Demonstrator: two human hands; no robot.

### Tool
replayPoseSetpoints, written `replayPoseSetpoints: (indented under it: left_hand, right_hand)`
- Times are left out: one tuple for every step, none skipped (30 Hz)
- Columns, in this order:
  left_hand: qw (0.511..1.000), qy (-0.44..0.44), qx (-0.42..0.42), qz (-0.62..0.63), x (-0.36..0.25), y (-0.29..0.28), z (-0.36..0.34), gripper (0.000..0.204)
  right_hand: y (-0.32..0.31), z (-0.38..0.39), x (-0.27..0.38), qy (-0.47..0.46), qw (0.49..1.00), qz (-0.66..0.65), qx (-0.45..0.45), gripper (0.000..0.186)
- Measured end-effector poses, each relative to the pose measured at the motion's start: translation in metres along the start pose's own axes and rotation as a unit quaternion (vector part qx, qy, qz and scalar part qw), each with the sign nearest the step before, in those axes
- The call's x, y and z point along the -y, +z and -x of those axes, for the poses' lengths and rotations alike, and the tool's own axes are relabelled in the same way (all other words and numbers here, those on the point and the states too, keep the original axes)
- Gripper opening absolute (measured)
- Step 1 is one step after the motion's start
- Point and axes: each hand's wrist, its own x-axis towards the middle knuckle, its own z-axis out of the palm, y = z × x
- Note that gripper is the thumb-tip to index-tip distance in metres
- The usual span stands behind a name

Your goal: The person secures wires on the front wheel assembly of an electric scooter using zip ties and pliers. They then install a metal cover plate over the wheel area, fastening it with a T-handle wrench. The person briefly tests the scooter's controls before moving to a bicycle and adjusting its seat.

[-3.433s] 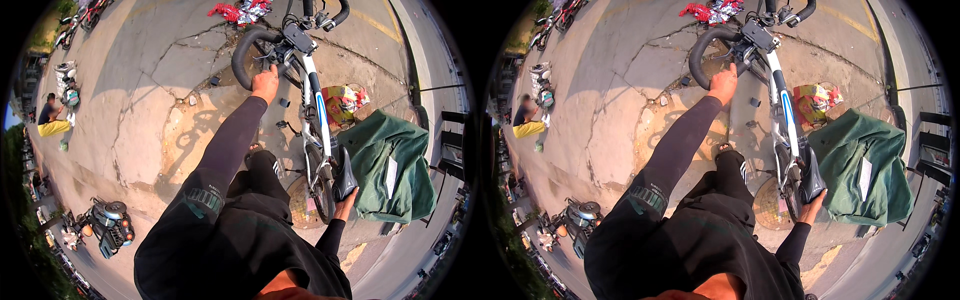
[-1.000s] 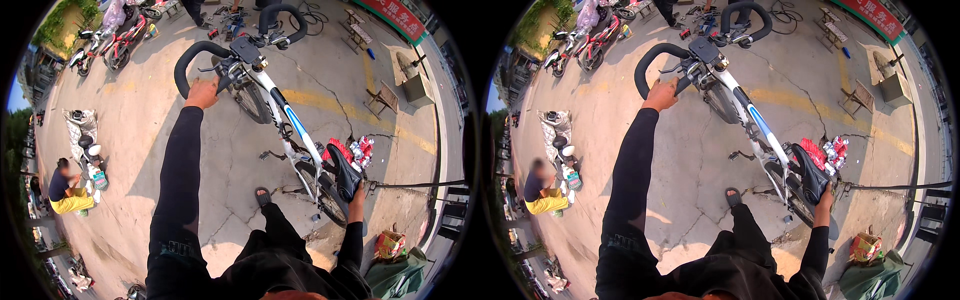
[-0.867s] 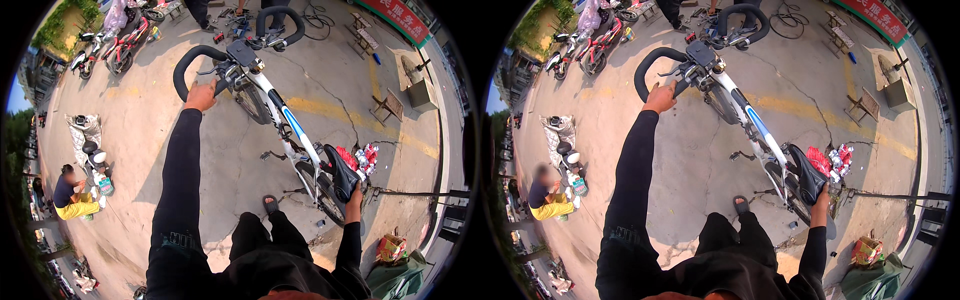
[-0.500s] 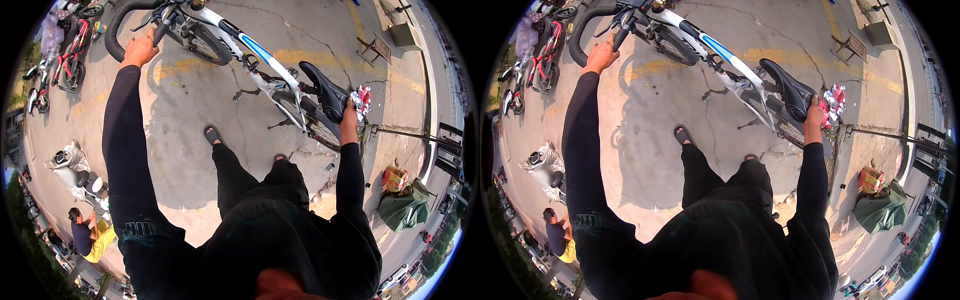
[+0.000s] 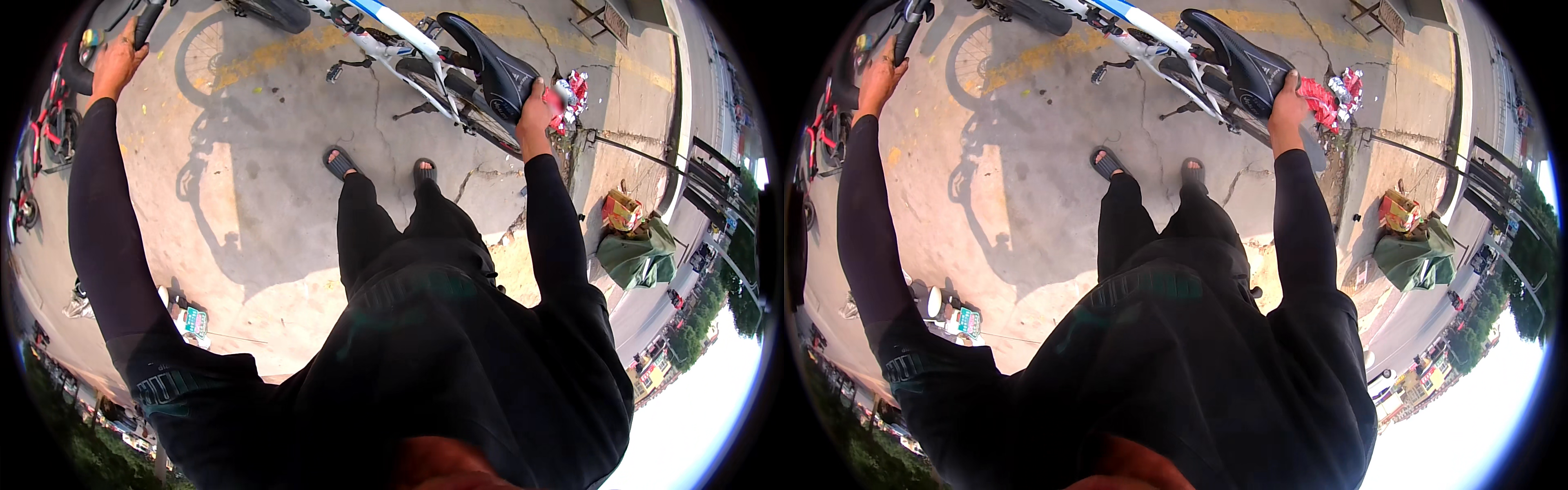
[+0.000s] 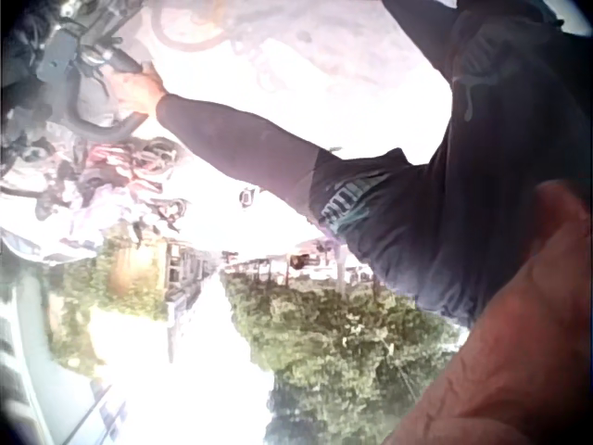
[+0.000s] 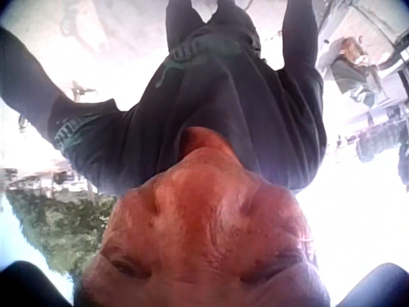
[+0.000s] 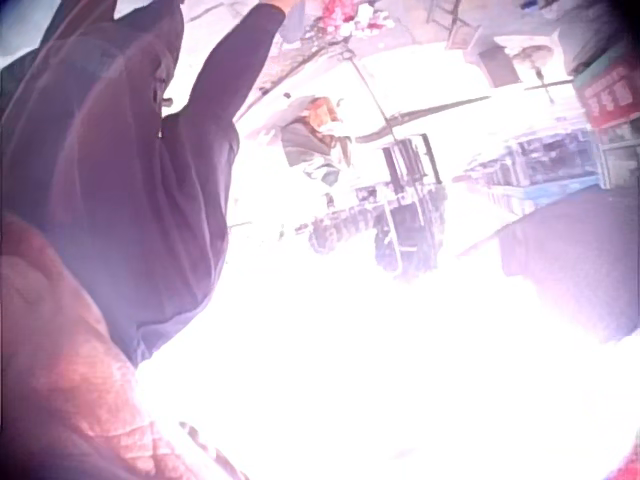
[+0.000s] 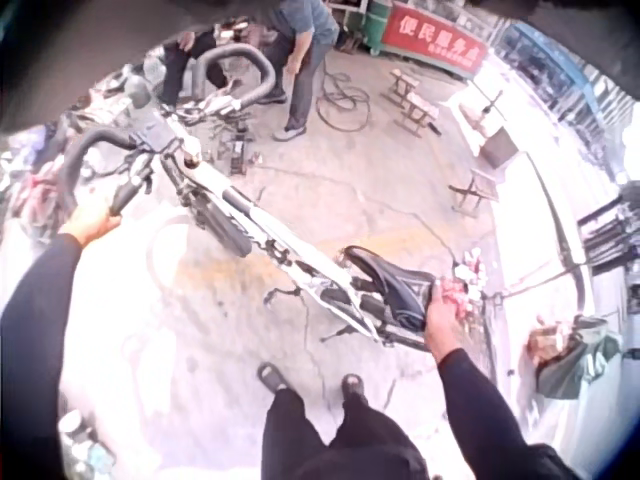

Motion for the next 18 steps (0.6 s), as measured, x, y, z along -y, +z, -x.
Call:
replayPoseSetpoints:
  left_hand:
    - [1.000, 0.013, -0.018, 0.009, 0.027, 0.017, 0.011, 0.069]
    - [1.000, 0.002, -0.009, -0.009, 0.033, 0.024, 0.017, 0.066]
    - [0.996, 0.038, -0.080, 0.013, 0.053, 0.040, 0.030, 0.063]
    - [0.999, 0.018, -0.045, 0.014, 0.037, 0.030, 0.033, 0.063]
    - [1.000, 0.000, -0.010, 0.015, 0.021, 0.018, 0.038, 0.063]
    - [0.999, 0.002, -0.039, 0.012, 0.016, 0.011, 0.052, 0.062]
    - [0.998, 0.007, -0.068, 0.010, 0.011, 0.008, 0.059, 0.062]
    - [0.998, -0.009, -0.029, 0.047, -0.008, -0.006, 0.059, 0.061]
    - [0.992, 0.006, -0.095, 0.080, -0.013, -0.006, 0.067, 0.058]
    - [0.993, 0.001, -0.084, 0.082, -0.018, -0.010, 0.073, 0.056]
    - [0.994, -0.004, -0.074, 0.084, -0.025, -0.014, 0.080, 0.054]
    - [0.994, -0.007, -0.072, 0.088, -0.031, -0.017, 0.086, 0.052]
    - [0.993, -0.011, -0.065, 0.096, -0.040, -0.014, 0.095, 0.051]
    - [0.992, -0.013, -0.073, 0.099, -0.051, -0.011, 0.097, 0.048]
    - [0.992, -0.025, -0.074, 0.102, -0.065, -0.021, 0.099, 0.047]
    - [0.992, -0.040, -0.071, 0.098, -0.076, -0.038, 0.104, 0.046]
    - [0.992, -0.055, -0.068, 0.094, -0.080, -0.047, 0.108, 0.046]
    - [0.989, -0.049, -0.099, 0.098, -0.074, -0.041, 0.114, 0.044]
  right_hand:
    - [0.005, 0.013, -0.001, 0.014, 0.999, -0.028, 0.006, 0.090]
    - [0.005, 0.027, -0.003, 0.005, 0.999, 0.030, -0.013, 0.088]
    - [0.004, 0.036, -0.002, -0.007, 0.996, 0.087, -0.027, 0.086]
    - [-0.002, 0.040, -0.014, -0.013, 0.997, 0.076, -0.019, 0.083]
    - [-0.009, 0.041, -0.022, 0.002, 0.999, 0.047, -0.022, 0.084]
    - [-0.011, 0.045, -0.024, 0.014, 1.000, 0.010, -0.014, 0.084]
    - [-0.010, 0.047, -0.026, 0.029, 0.999, -0.028, -0.009, 0.085]
    - [-0.013, 0.042, -0.040, 0.032, 0.996, -0.075, -0.020, 0.086]
    - [-0.015, 0.041, -0.040, 0.032, 0.997, -0.061, -0.015, 0.086]
    - [-0.019, 0.043, -0.041, 0.034, 0.998, -0.044, -0.014, 0.086]
    - [-0.024, 0.043, -0.043, 0.036, 0.999, -0.027, -0.013, 0.087]
    - [-0.029, 0.036, -0.050, 0.029, 0.999, 0.003, -0.016, 0.089]
    - [-0.038, 0.033, -0.055, 0.035, 0.999, -0.005, -0.017, 0.089]
    - [-0.047, 0.032, -0.059, 0.040, 0.999, -0.011, -0.019, 0.089]
    - [-0.054, 0.034, -0.063, 0.049, 0.999, -0.018, -0.017, 0.089]
    - [-0.054, 0.036, -0.067, 0.053, 0.998, -0.029, -0.014, 0.089]
    - [-0.055, 0.038, -0.071, 0.056, 0.998, -0.039, -0.012, 0.089]
    - [-0.054, 0.040, -0.071, 0.056, 0.997, -0.049, -0.010, 0.089]
